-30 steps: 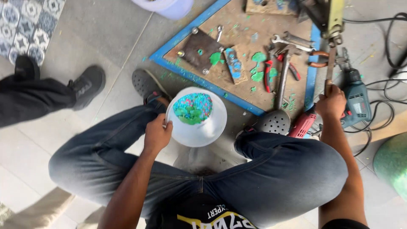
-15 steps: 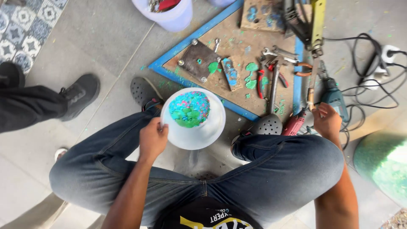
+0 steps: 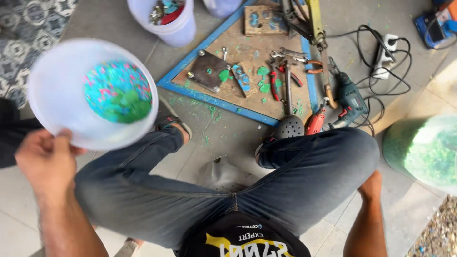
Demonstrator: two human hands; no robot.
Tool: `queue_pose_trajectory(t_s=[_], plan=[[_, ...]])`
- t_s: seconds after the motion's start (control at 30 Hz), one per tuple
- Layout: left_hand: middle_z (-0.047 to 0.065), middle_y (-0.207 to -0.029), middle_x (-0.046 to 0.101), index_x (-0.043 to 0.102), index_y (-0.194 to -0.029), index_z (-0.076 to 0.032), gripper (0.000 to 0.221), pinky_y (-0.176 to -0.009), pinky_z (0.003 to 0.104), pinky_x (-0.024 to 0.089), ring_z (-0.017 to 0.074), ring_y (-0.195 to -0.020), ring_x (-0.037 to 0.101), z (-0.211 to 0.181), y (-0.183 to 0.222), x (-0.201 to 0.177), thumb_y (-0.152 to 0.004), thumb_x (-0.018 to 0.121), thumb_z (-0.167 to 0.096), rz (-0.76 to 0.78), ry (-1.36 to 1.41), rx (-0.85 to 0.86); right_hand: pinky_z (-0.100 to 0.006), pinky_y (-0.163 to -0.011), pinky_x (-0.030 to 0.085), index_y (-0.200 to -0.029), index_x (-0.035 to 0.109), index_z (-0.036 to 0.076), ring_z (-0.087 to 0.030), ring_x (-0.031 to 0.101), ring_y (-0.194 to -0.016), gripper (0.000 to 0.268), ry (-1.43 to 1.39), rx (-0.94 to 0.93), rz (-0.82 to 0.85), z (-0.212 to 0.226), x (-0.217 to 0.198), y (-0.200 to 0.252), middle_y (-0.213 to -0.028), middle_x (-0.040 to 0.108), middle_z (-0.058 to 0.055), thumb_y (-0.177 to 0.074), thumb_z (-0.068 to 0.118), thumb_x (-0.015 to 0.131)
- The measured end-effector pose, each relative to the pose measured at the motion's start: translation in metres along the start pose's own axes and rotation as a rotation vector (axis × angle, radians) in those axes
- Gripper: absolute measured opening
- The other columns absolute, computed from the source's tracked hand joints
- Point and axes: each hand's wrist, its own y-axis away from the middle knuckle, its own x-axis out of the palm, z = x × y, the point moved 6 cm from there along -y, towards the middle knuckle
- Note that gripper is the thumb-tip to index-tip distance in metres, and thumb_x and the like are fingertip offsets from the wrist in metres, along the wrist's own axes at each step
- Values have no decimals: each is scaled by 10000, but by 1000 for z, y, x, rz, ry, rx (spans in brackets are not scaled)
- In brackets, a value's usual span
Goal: The recorder is cutting and shaping small pieces of green plastic using a knife, pliers, and a hammer.
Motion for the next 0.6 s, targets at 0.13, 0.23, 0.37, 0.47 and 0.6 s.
queue_pose_trajectory(t_s=[0.13, 0.23, 0.37, 0.47, 0.6], plan=[[178, -981, 739, 615, -1158, 135, 102, -679, 296, 629, 178, -804, 732, -1, -37, -26, -1082, 653, 78, -76, -1, 132, -329, -901, 536, -1312, 645, -111, -235, 708, -1057, 387, -262, 12, -38, -47, 3, 57, -1179, 742, -195, -1038, 164, 649], [164, -943, 723, 567, -1149, 101, 217, -542, 285, 595, 170, -677, 716, 18, -62, -17, -1004, 710, 25, -140, 18, 65, -361, -905, 546, -1392, 570, -123, -287, 680, -1052, 444, -512, 272, -119, -47, -13, 97, -1222, 687, -249, -1058, 161, 637], [163, -908, 730, 610, -1075, 83, 185, -525, 300, 596, 172, -650, 715, 106, -97, 16, -969, 734, -4, -162, 82, -80, -439, -941, 565, -1489, 483, -161, -375, 693, -1104, 534, -673, 268, -229, -95, -29, 90, -1238, 679, -255, -1128, 219, 582], [175, -885, 724, 637, -984, 89, 177, -522, 327, 624, 189, -634, 714, 167, -121, 46, -937, 757, -33, -250, 53, -201, -471, -981, 537, -1558, 308, -161, -422, 653, -1173, 694, -670, 246, -112, -140, -20, 33, -1307, 638, -277, -1140, 341, 542], [189, -859, 728, 636, -992, 86, 229, -521, 336, 616, 223, -628, 728, 254, -124, 72, -919, 756, -95, -307, 2, -434, -502, -1015, 535, -1565, 287, -149, -453, 594, -1260, 775, -637, 10, -244, -26, -15, -26, -1341, 557, -336, -1097, 360, 636]])
